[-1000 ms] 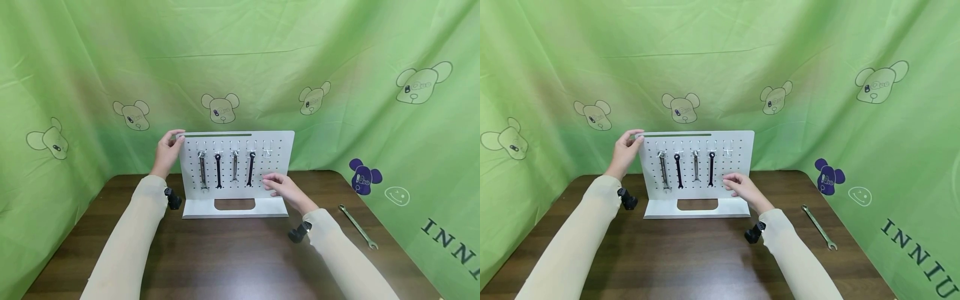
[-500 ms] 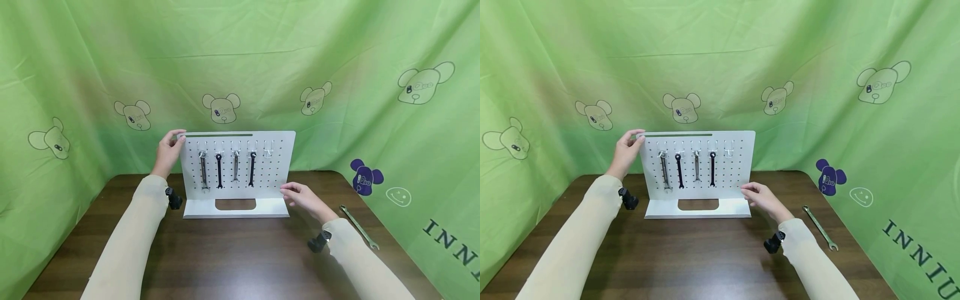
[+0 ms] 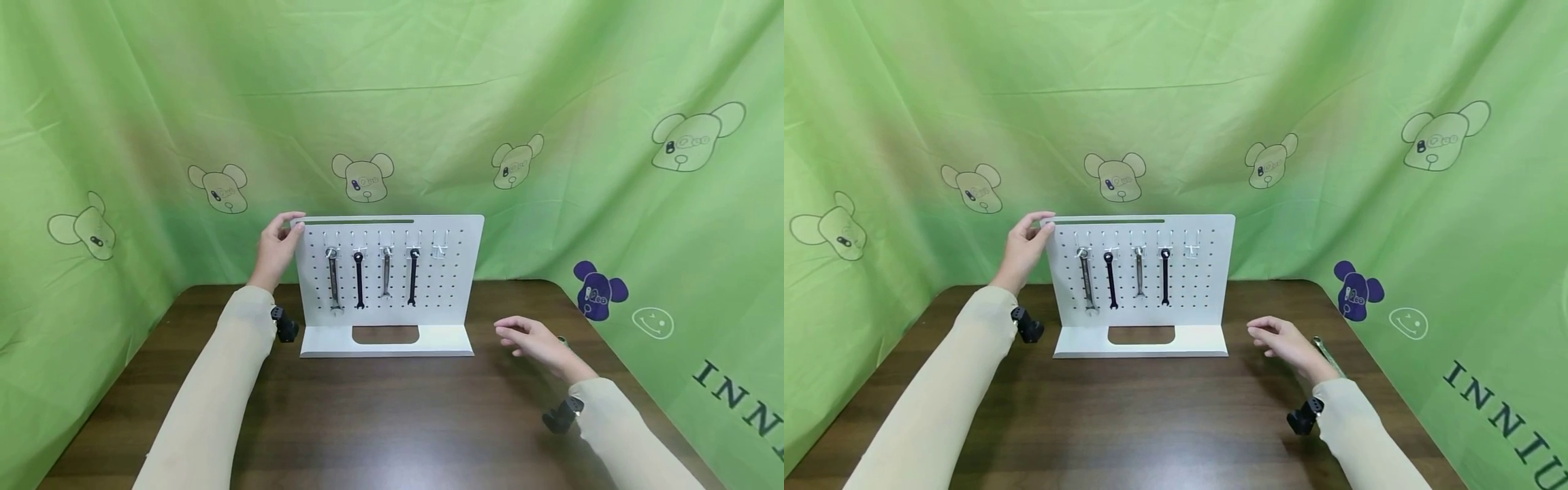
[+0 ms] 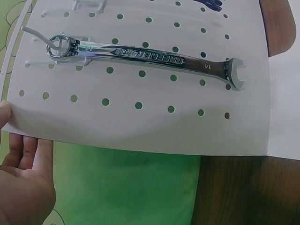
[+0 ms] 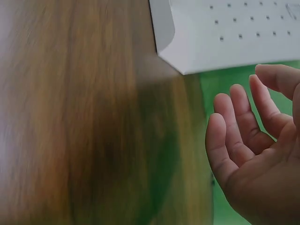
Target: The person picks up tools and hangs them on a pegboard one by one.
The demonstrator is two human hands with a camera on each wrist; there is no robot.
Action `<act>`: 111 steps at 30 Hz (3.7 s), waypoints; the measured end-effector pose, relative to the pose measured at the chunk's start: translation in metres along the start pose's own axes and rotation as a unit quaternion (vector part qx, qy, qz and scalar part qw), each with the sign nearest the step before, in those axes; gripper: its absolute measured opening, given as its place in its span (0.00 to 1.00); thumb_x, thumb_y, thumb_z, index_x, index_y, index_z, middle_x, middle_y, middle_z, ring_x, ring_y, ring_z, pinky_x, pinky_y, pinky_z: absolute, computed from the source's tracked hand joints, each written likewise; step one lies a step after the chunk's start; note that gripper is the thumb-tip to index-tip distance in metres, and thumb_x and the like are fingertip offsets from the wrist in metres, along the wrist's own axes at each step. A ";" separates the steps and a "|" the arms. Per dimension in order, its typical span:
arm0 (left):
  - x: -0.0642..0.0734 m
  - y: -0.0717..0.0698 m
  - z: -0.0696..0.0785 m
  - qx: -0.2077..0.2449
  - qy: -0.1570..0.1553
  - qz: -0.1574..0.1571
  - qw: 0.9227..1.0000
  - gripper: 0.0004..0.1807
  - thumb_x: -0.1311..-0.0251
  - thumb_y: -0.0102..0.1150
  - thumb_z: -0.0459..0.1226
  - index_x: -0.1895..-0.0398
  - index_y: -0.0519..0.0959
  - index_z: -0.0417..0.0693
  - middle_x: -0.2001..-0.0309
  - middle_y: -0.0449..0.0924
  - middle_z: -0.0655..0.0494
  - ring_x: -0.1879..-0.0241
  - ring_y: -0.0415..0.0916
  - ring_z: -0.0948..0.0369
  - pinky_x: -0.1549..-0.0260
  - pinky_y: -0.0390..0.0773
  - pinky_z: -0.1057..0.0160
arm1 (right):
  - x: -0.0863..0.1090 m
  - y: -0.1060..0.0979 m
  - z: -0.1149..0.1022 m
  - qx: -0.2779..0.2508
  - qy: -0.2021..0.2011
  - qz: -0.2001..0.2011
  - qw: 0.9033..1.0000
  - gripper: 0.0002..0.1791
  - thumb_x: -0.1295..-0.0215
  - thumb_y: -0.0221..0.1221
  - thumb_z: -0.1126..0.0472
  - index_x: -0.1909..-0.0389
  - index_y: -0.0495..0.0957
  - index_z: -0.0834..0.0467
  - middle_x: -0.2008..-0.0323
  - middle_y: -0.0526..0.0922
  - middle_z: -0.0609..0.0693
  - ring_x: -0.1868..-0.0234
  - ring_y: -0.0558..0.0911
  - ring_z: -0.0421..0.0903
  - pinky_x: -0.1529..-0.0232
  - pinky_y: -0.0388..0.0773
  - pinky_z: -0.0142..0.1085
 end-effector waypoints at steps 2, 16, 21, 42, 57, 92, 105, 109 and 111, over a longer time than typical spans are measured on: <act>0.000 -0.001 0.000 -0.001 0.000 0.002 1.000 0.16 0.27 0.56 0.43 0.39 0.78 0.56 0.54 0.76 0.49 0.56 0.72 0.58 0.56 0.74 0.58 | 0.005 -0.007 0.005 0.001 -0.001 0.003 1.000 0.28 0.25 0.56 0.54 0.37 0.68 0.73 0.41 0.74 0.71 0.45 0.79 0.62 0.55 0.81 0.44; 0.000 0.000 0.001 0.007 0.004 0.003 1.000 0.16 0.27 0.56 0.43 0.39 0.78 0.55 0.57 0.76 0.52 0.58 0.71 0.60 0.58 0.73 0.61 | 0.038 -0.058 0.045 0.057 0.015 0.041 0.997 0.25 0.25 0.56 0.58 0.40 0.69 0.76 0.47 0.79 0.69 0.55 0.83 0.46 0.60 0.82 0.39; 0.000 -0.001 0.001 0.003 0.003 0.005 1.000 0.16 0.27 0.56 0.43 0.39 0.78 0.55 0.58 0.75 0.52 0.59 0.70 0.60 0.60 0.72 0.61 | 0.047 -0.075 0.057 0.053 0.026 0.058 0.997 0.24 0.25 0.56 0.59 0.42 0.70 0.76 0.50 0.81 0.64 0.59 0.82 0.38 0.62 0.81 0.38; 0.000 -0.001 0.000 0.000 0.004 0.005 1.000 0.17 0.27 0.56 0.43 0.39 0.78 0.53 0.55 0.76 0.49 0.58 0.71 0.60 0.58 0.73 0.61 | 0.066 -0.110 0.093 0.107 0.063 0.092 0.988 0.26 0.27 0.56 0.60 0.42 0.67 0.80 0.59 0.84 0.56 0.66 0.77 0.34 0.65 0.77 0.32; 0.000 -0.001 0.001 -0.003 0.007 0.006 1.000 0.17 0.27 0.55 0.43 0.39 0.78 0.54 0.55 0.77 0.51 0.58 0.72 0.60 0.58 0.74 0.61 | 0.071 -0.108 0.099 0.079 0.100 0.083 0.988 0.30 0.33 0.63 0.58 0.43 0.68 0.79 0.63 0.85 0.52 0.70 0.79 0.41 0.69 0.78 0.37; 0.001 -0.001 0.002 -0.005 0.007 0.004 1.000 0.17 0.27 0.56 0.43 0.38 0.77 0.54 0.54 0.77 0.49 0.57 0.72 0.59 0.58 0.74 0.60 | 0.073 -0.106 0.097 0.088 0.114 0.094 0.985 0.28 0.33 0.63 0.58 0.42 0.71 0.76 0.70 0.83 0.51 0.75 0.79 0.45 0.74 0.79 0.41; 0.001 -0.001 0.001 -0.011 0.002 0.007 1.000 0.17 0.27 0.56 0.44 0.39 0.78 0.56 0.55 0.77 0.50 0.57 0.72 0.59 0.58 0.74 0.60 | 0.068 -0.110 0.099 0.167 0.093 0.106 0.976 0.27 0.29 0.60 0.54 0.43 0.73 0.75 0.59 0.84 0.59 0.64 0.75 0.43 0.64 0.71 0.39; 0.001 -0.002 0.000 -0.012 -0.001 0.011 1.000 0.17 0.27 0.56 0.44 0.39 0.78 0.56 0.54 0.78 0.49 0.57 0.73 0.59 0.58 0.74 0.60 | 0.066 -0.110 0.102 0.175 0.088 0.107 0.975 0.27 0.29 0.59 0.55 0.45 0.74 0.76 0.59 0.84 0.60 0.64 0.75 0.43 0.64 0.71 0.39; 0.001 -0.002 -0.001 -0.014 -0.003 0.010 1.000 0.17 0.27 0.56 0.45 0.39 0.78 0.56 0.52 0.79 0.48 0.56 0.73 0.59 0.57 0.75 0.60 | 0.065 -0.110 0.103 0.179 0.089 0.108 0.974 0.26 0.29 0.59 0.55 0.45 0.74 0.76 0.59 0.84 0.60 0.64 0.74 0.43 0.64 0.71 0.39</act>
Point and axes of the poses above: each hand's wrist, its own x-axis away from the middle knuckle, its own y-axis out of the palm, z = x × y, the point moved 9 cm from there along -x, towards the middle knuckle
